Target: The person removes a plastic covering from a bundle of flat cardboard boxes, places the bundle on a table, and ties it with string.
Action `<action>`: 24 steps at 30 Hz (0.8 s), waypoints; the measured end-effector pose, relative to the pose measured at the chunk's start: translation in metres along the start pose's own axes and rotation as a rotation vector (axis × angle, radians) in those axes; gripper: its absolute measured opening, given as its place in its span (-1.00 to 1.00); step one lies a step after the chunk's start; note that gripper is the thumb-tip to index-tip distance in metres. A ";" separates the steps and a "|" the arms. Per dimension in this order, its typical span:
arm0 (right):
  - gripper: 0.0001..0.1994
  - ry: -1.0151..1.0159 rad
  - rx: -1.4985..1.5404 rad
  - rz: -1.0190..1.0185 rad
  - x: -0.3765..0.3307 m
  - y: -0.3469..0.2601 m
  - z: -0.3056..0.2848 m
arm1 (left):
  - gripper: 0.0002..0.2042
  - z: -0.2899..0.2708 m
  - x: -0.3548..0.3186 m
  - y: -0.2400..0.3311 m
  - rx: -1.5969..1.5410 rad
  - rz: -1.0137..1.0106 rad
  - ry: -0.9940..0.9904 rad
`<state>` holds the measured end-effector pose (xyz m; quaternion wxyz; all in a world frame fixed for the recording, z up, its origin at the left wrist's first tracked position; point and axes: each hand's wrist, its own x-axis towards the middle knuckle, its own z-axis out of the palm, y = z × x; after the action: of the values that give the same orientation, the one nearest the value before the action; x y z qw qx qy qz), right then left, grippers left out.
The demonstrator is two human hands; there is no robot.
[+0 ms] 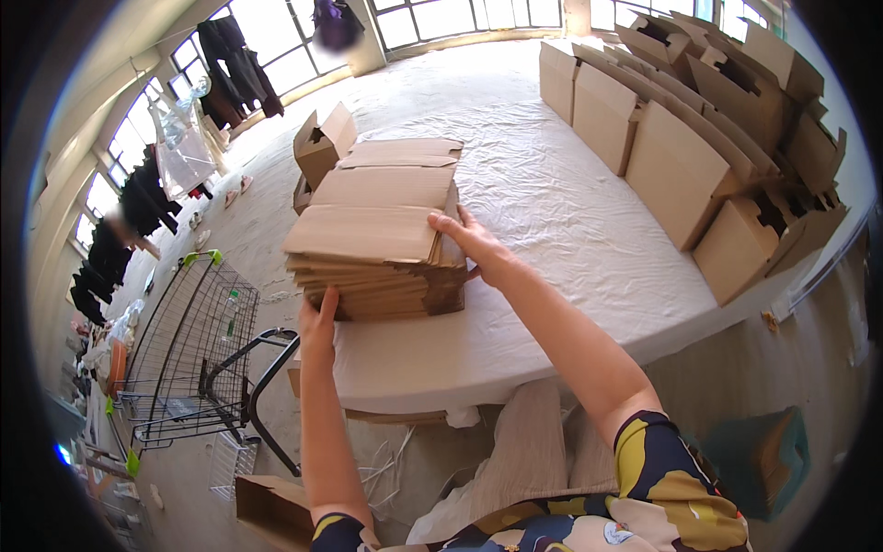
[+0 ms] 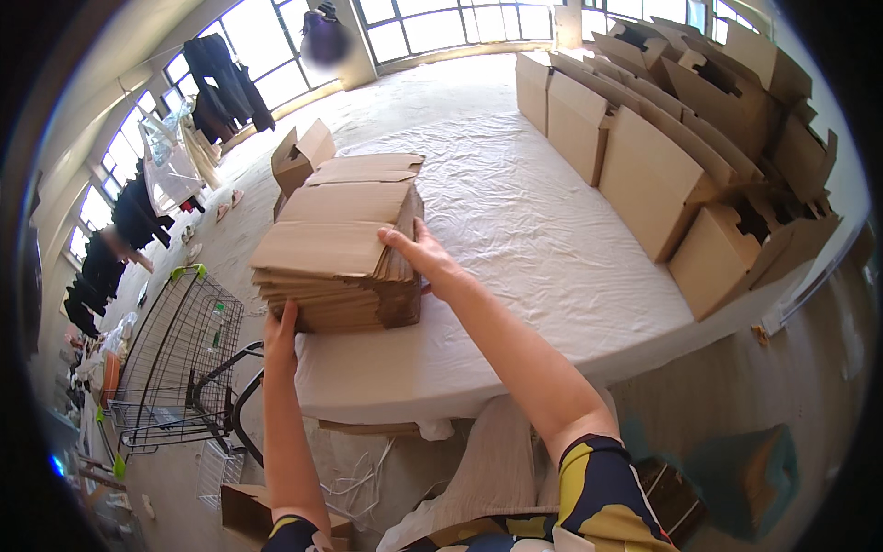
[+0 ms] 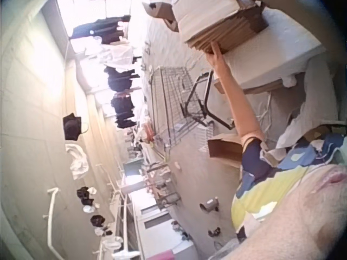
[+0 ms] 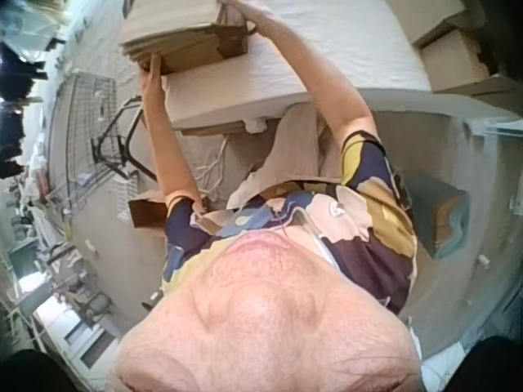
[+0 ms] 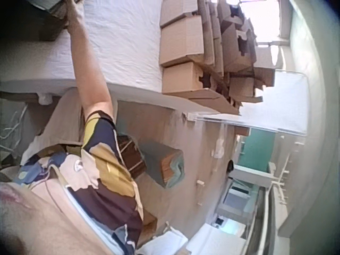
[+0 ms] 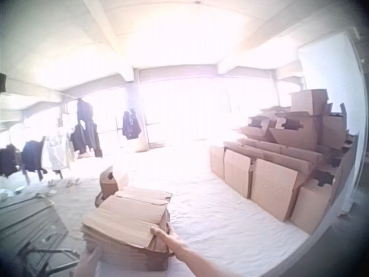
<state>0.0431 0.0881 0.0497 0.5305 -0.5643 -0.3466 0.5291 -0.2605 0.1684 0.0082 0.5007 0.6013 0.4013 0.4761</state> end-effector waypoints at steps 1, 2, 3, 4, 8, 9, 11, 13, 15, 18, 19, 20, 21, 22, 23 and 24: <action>0.24 0.007 -0.011 0.002 0.012 -0.003 -0.004 | -0.35 0.008 0.013 0.001 -0.024 0.018 0.007; 0.24 0.015 -0.023 0.005 0.028 -0.004 -0.009 | -0.37 0.014 0.026 0.001 -0.049 0.036 0.015; 0.23 0.029 -0.035 0.004 0.042 -0.004 -0.015 | -0.37 0.021 0.041 -0.002 -0.047 0.041 0.001; 0.22 0.038 -0.019 0.010 0.052 -0.006 -0.014 | -0.36 0.022 0.053 -0.004 -0.036 0.045 -0.002; 0.06 0.111 -0.010 0.019 0.085 -0.013 -0.008 | -0.34 0.024 0.093 -0.010 -0.017 0.029 0.013; 0.08 0.118 -0.002 0.006 0.089 -0.015 -0.006 | -0.33 0.026 0.101 -0.009 -0.018 0.017 0.022; 0.11 0.132 0.014 -0.021 0.095 -0.017 -0.003 | -0.20 0.029 0.114 -0.006 -0.013 0.017 0.002; 0.14 0.127 0.036 -0.016 0.090 -0.024 0.004 | -0.09 0.022 0.128 -0.007 0.024 0.062 0.041; 0.12 0.144 0.044 -0.007 0.091 -0.022 0.003 | 0.06 0.004 0.157 -0.013 0.068 0.091 0.053; 0.11 0.129 0.077 -0.017 0.088 -0.018 -0.002 | -0.01 0.007 0.187 0.003 -0.022 0.163 0.122; 0.10 0.136 0.079 -0.004 0.089 -0.017 -0.005 | -0.06 0.011 0.193 0.012 0.088 0.136 0.114; 0.12 0.133 0.063 0.006 0.091 -0.018 -0.007 | -0.10 0.012 0.197 0.021 0.199 0.109 0.105; 0.13 0.143 0.016 -0.014 0.085 -0.022 -0.002 | -0.13 0.010 0.199 0.029 0.319 0.080 0.103; 0.15 0.151 -0.031 -0.035 0.077 -0.029 0.003 | -0.32 0.010 0.201 0.029 0.374 0.158 0.187; 0.16 0.158 -0.077 -0.055 0.071 -0.032 0.008 | -0.38 0.006 0.200 0.033 0.376 0.156 0.194; 0.13 0.162 -0.106 -0.145 0.082 -0.026 0.001 | -0.43 0.013 0.203 0.043 0.365 0.166 0.188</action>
<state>0.0635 0.1718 0.0562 0.5631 -0.6060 -0.3702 0.4227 -0.2022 0.3527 0.0849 0.3031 0.6660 0.4747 0.4892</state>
